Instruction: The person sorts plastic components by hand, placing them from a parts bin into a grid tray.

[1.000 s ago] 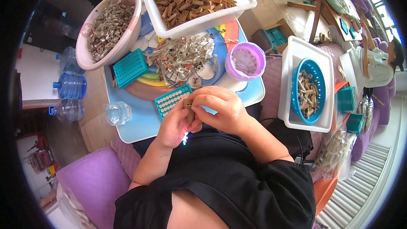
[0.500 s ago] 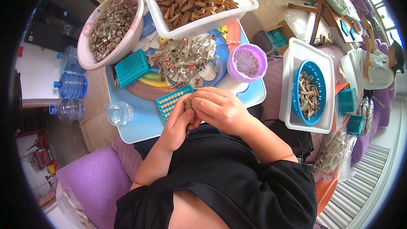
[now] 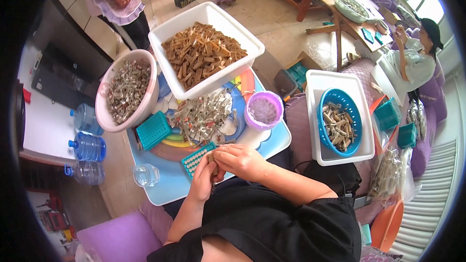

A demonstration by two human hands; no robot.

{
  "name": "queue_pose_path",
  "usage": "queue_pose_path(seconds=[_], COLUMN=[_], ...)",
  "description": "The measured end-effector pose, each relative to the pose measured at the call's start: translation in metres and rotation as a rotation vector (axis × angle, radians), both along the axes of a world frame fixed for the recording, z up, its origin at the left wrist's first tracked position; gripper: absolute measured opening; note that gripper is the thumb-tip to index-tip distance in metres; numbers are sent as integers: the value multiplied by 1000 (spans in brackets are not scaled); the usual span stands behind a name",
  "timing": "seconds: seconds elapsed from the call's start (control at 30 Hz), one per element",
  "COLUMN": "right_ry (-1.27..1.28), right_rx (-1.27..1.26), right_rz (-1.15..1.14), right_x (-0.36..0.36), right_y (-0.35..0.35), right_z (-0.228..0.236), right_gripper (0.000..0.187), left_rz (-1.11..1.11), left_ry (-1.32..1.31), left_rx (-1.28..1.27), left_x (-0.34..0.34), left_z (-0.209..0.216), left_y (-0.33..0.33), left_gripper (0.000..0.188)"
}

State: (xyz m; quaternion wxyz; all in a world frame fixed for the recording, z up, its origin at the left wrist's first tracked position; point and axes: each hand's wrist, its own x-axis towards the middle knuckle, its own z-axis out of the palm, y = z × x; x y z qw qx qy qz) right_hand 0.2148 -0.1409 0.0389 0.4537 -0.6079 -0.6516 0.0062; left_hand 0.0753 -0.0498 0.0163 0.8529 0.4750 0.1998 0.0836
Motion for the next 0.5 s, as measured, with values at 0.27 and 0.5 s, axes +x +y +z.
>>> queue_pose_path(seconds=[0.27,0.5], right_ry=[392,876], right_rx=[-191,-137], right_rz=[266,-17], right_x=[15,87], right_y=[-26,-105], right_z=[22,13], right_gripper=[27,33], left_rz=[-484,-632], left_ry=[-116,-241], left_rx=[-43,164], left_x=[-10,12], left_z=[5,11], left_y=[11,-7], left_gripper=[45,58])
